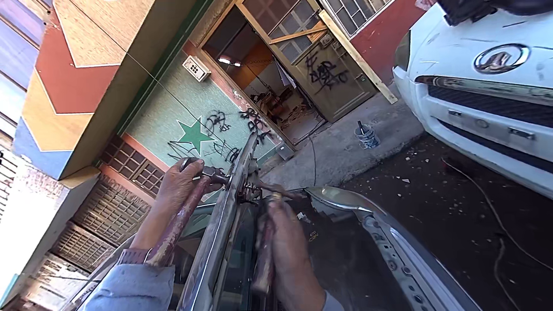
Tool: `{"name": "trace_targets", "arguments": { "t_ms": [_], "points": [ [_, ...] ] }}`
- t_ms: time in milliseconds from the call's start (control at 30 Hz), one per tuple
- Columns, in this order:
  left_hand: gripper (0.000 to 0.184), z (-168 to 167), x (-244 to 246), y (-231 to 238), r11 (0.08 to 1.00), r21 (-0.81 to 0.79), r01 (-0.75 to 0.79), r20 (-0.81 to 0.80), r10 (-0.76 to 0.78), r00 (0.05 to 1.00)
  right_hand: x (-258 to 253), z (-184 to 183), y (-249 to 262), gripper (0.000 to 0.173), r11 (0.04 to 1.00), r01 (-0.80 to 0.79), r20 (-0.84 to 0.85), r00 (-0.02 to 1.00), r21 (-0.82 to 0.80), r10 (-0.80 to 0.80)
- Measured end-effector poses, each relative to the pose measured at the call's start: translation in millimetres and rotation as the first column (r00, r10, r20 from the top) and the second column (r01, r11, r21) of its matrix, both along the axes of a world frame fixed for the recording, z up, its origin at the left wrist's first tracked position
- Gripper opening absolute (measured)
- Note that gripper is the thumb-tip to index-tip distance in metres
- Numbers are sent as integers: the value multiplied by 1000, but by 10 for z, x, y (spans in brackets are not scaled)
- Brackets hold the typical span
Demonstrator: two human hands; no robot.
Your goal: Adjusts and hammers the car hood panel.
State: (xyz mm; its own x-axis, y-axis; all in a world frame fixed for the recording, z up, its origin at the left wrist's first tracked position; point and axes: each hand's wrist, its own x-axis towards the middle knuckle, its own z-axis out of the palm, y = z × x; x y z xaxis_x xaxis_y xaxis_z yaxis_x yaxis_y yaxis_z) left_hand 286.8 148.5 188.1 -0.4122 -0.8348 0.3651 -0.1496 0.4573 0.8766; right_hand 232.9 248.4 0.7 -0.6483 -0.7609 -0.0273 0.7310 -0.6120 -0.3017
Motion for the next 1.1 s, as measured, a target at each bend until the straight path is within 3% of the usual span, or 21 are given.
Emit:
{"name": "trace_targets", "arguments": {
  "t_ms": [67,200,267,333,367,467,500,633,667,767,800,933,967,1067,1100],
  "points": [
    [21,-22,38,-3,1000,8,-3,-4,3,1000,-27,11,-48,35,997,29,117,992,77,-38],
    [21,4,51,6,999,-46,-19,19,20,1000,184,111,12,30,992,-119,-229,968,-46,105],
    [20,-4,31,43,1000,-20,-18,11,19,1000,177,59,-19,31,996,-77,-107,992,-49,72],
    [20,-23,32,32,1000,6,13,3,-13,1000,95,38,-104,33,997,25,64,998,68,-29],
    [20,-35,48,14,1000,-2,17,7,-17,1000,89,54,-129,33,992,54,69,996,114,-62],
    [20,-11,61,-27,998,-58,-4,27,5,1000,246,161,-51,29,999,-3,-268,963,36,13],
    [21,10,68,-46,998,-67,-5,37,7,999,257,149,-37,32,999,-45,-302,953,-12,39],
    [23,-24,128,-153,999,-45,-10,53,12,999,124,87,-96,26,995,76,26,997,59,-78],
    [23,-41,139,-150,999,-45,-21,63,24,998,106,94,-110,26,992,97,27,995,79,-100],
    [22,-8,143,-111,997,-66,-49,71,54,996,144,113,-87,30,999,-35,-326,945,-39,20],
    [23,6,138,-110,995,-72,-62,69,67,995,134,102,-90,29,997,-45,-358,934,-64,20],
    [24,-17,171,-201,999,-47,-17,95,21,995,51,159,-99,27,985,162,-27,987,67,-160],
    [25,-34,181,-217,999,-52,-10,103,16,995,57,162,-120,28,982,163,-47,986,93,-160],
    [24,-1,103,-127,991,-121,-64,109,77,991,93,105,-130,30,999,-35,-380,924,18,39],
    [22,13,81,-88,991,-119,-68,103,80,991,96,72,-136,31,999,-39,-388,921,5,38]
  ]
}}
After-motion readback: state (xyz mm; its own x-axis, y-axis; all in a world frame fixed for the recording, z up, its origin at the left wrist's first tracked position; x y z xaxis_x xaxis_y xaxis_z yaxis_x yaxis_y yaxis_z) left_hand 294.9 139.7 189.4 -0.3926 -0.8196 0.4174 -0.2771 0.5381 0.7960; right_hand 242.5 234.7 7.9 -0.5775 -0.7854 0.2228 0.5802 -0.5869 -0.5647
